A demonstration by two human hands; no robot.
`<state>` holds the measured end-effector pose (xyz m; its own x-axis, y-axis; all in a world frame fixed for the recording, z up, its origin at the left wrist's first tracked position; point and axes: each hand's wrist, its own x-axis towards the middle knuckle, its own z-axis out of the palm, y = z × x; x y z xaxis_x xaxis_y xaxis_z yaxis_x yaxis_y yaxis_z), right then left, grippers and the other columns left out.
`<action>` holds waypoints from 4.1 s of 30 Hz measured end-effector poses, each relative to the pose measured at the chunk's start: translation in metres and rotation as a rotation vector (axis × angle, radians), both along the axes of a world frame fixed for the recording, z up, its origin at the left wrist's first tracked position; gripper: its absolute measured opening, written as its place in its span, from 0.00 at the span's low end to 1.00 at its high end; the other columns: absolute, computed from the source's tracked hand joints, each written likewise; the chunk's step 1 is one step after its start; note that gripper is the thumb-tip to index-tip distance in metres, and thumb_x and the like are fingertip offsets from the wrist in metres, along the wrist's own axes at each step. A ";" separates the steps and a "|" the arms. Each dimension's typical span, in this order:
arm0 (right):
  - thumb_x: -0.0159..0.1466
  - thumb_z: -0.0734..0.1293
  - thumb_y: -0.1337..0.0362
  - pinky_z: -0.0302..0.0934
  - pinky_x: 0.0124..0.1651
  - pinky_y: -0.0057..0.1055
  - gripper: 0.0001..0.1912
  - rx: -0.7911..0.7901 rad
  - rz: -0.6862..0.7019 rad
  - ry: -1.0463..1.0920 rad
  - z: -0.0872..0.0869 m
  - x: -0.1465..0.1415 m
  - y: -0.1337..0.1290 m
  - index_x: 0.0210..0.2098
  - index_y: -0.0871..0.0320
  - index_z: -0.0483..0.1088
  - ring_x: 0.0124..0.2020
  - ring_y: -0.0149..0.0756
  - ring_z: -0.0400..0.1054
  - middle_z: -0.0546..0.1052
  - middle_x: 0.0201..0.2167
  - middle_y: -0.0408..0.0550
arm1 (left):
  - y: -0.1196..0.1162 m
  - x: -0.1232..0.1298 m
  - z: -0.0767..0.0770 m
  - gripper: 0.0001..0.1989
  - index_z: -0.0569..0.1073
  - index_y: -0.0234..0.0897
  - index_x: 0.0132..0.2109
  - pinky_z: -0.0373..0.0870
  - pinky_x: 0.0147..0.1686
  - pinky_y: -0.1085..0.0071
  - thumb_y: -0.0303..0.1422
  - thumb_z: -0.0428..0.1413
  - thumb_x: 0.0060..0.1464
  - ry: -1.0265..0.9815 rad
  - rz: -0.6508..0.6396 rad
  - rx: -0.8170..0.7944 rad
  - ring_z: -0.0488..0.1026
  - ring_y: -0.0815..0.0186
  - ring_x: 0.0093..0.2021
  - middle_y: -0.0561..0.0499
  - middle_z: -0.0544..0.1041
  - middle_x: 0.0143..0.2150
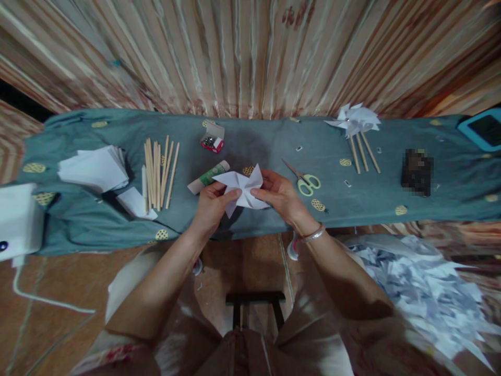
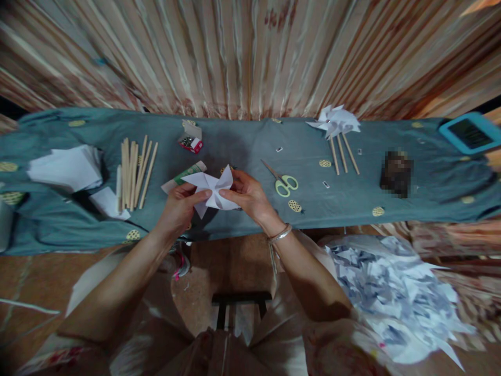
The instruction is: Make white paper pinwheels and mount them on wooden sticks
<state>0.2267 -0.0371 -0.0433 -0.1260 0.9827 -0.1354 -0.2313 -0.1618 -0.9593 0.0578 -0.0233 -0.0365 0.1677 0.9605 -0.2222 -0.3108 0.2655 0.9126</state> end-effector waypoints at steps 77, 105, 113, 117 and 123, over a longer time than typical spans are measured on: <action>0.67 0.68 0.62 0.64 0.48 0.38 0.07 0.600 0.096 -1.273 -0.003 0.020 -0.027 0.40 0.60 0.75 0.40 0.43 0.73 0.80 0.36 0.52 | 0.000 -0.018 0.016 0.07 0.80 0.40 0.28 0.77 0.44 0.62 0.30 0.67 0.36 0.188 0.206 0.156 0.79 0.59 0.38 0.51 0.84 0.35; 0.66 0.66 0.65 0.62 0.60 0.46 0.07 0.506 0.032 -1.077 -0.019 0.036 -0.032 0.36 0.55 0.77 0.55 0.44 0.69 0.75 0.53 0.54 | -0.001 -0.014 0.020 0.06 0.80 0.39 0.30 0.77 0.43 0.64 0.30 0.67 0.39 0.203 0.226 0.130 0.79 0.59 0.41 0.50 0.83 0.36; 0.68 0.66 0.61 0.66 0.50 0.38 0.10 0.497 0.017 -1.161 -0.006 0.027 -0.031 0.43 0.60 0.77 0.42 0.41 0.73 0.81 0.38 0.52 | 0.000 -0.009 0.018 0.07 0.81 0.39 0.30 0.76 0.43 0.65 0.31 0.68 0.38 0.193 0.196 0.146 0.79 0.60 0.39 0.51 0.83 0.35; 0.67 0.67 0.60 0.64 0.49 0.38 0.10 0.508 0.094 -1.367 -0.006 0.016 -0.027 0.37 0.60 0.77 0.41 0.42 0.72 0.80 0.35 0.54 | 0.001 -0.003 0.020 0.08 0.81 0.39 0.30 0.76 0.43 0.66 0.31 0.68 0.37 0.198 0.194 0.151 0.78 0.61 0.38 0.52 0.83 0.34; 0.70 0.62 0.66 0.63 0.48 0.35 0.12 0.478 0.194 -1.483 0.001 0.013 -0.027 0.36 0.60 0.77 0.42 0.41 0.71 0.79 0.35 0.52 | 0.003 0.004 0.019 0.10 0.80 0.40 0.29 0.76 0.41 0.66 0.35 0.69 0.35 0.197 0.191 0.144 0.78 0.61 0.37 0.52 0.82 0.32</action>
<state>0.2394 -0.0646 -0.0425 -0.2929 0.9544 0.0585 0.9148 0.2975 -0.2732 0.0618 -0.0203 -0.0177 -0.0515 0.9944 -0.0922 -0.1565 0.0831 0.9842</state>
